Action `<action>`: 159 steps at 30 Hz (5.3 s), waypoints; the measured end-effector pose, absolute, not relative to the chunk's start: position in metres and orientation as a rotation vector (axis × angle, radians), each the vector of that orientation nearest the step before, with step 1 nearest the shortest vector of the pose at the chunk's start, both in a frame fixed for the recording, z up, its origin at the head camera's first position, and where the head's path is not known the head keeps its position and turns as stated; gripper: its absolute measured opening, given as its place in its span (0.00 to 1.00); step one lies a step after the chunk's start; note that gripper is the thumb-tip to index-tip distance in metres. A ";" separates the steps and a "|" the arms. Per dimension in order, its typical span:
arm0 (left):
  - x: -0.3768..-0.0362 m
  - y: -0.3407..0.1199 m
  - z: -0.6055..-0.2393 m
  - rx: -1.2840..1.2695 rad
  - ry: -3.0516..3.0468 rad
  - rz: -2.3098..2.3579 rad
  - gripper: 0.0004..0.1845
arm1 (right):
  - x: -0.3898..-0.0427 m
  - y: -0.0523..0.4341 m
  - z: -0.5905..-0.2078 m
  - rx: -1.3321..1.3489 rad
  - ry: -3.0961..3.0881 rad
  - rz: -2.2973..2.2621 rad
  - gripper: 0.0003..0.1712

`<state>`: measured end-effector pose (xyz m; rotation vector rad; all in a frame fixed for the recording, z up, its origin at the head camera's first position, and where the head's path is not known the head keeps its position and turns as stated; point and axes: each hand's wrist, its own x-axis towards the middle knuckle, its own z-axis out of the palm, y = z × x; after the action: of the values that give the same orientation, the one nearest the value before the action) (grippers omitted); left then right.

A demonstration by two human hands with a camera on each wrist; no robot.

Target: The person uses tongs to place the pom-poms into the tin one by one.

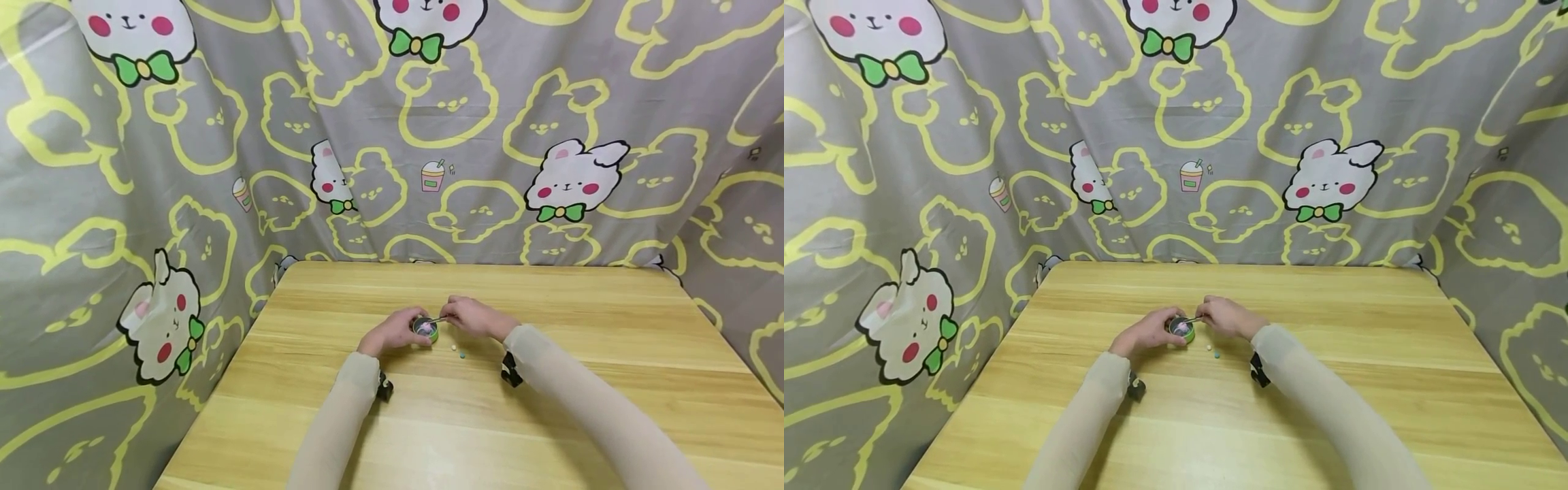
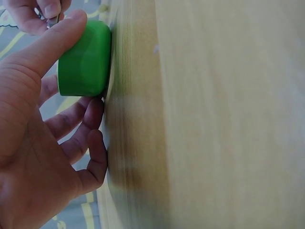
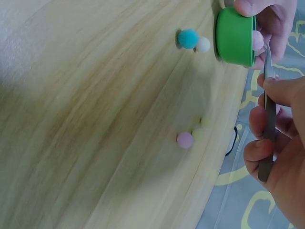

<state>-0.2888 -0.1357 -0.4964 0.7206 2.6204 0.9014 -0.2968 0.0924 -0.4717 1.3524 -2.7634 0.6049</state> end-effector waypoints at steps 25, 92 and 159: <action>-0.287 -0.136 -0.497 0.744 2.609 0.945 0.28 | -0.295 0.101 -0.471 1.288 -2.844 0.599 0.10; -0.289 -0.137 -0.498 0.696 2.607 0.901 0.27 | -0.278 0.186 -0.493 1.170 -2.872 0.582 0.07; -0.287 -0.137 -0.494 0.714 2.594 0.907 0.31 | -0.276 0.179 -0.498 1.186 -2.833 0.563 0.07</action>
<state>-0.2872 -0.1366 -0.4942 0.7138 2.5936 0.9071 -0.2757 0.1794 -0.4979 1.1861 -2.8335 0.5628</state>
